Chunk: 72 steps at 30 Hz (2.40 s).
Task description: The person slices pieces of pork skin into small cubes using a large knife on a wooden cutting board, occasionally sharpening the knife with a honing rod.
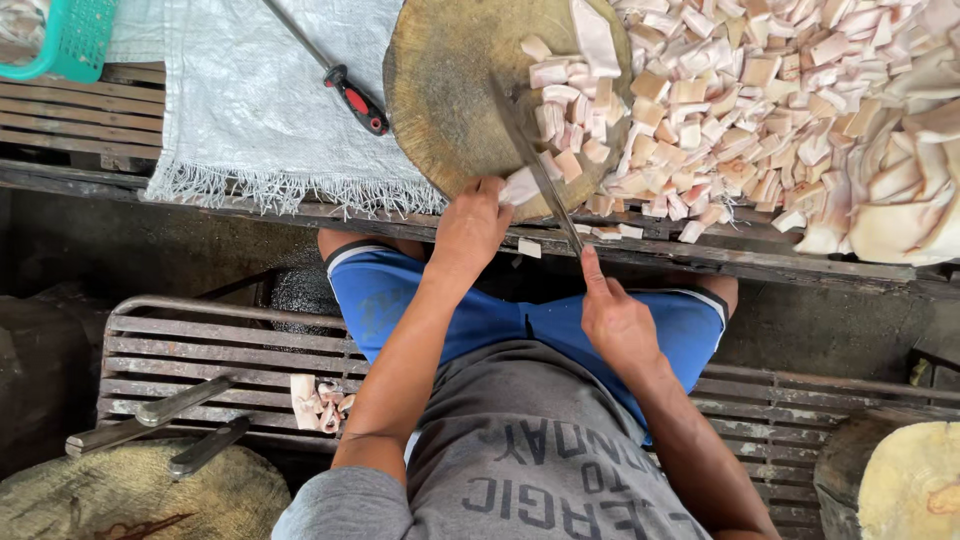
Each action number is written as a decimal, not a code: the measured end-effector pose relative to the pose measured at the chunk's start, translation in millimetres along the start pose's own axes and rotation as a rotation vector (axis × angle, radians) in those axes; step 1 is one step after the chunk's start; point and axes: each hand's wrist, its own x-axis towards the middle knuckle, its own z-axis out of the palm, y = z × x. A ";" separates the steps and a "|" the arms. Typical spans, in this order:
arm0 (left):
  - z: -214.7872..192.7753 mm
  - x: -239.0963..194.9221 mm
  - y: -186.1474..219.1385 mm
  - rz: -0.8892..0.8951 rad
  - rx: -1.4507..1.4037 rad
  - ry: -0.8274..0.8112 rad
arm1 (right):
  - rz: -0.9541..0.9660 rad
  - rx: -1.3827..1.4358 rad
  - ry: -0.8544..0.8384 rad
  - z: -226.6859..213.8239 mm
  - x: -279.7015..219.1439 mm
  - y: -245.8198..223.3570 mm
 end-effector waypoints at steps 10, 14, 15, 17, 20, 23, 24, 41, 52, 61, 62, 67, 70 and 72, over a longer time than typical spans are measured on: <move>3.4 1.8 6.0 0.034 -0.039 0.055 | 0.087 0.283 0.309 -64.4 -12.3 -12.6; 3.2 2.1 5.1 0.015 -0.034 0.027 | -0.028 0.185 0.297 -26.9 -8.6 -15.3; 4.6 3.0 4.0 0.010 -0.022 0.017 | -0.107 -0.010 0.203 -14.4 -7.0 -14.9; 7.4 3.7 3.4 0.039 -0.034 0.066 | 0.102 -0.043 -0.145 -4.6 -6.8 -13.4; 8.9 12.0 1.7 0.052 0.008 0.089 | 0.149 -0.051 -0.144 -17.8 2.4 -13.0; 1.5 17.7 -1.9 0.063 -0.026 0.084 | 0.169 0.091 0.047 -49.7 12.1 -21.0; 2.7 8.1 -1.7 0.053 -0.064 0.067 | 0.205 0.157 0.079 -61.8 6.0 -25.8; -27.6 19.5 -23.3 0.168 -0.153 0.159 | 0.476 0.648 -0.059 -29.7 -3.6 3.0; 38.2 210.5 41.4 -0.052 0.118 -0.108 | 0.655 0.825 0.145 -43.8 15.8 15.2; 84.5 293.4 45.7 -0.373 0.041 -0.078 | 0.753 0.810 0.159 -37.1 0.6 27.1; 90.1 301.4 42.4 -0.332 0.021 -0.063 | 0.755 0.810 0.169 -37.4 -1.6 27.3; 97.2 317.7 29.8 -0.001 -0.211 0.099 | 0.746 0.674 0.135 -45.1 -8.5 21.1; 57.8 299.8 22.0 0.032 -0.554 0.038 | 0.669 0.539 0.054 -51.7 -21.1 12.0; 13.3 265.9 11.9 0.052 -0.720 0.025 | 0.620 0.458 -0.034 -53.6 -28.1 5.3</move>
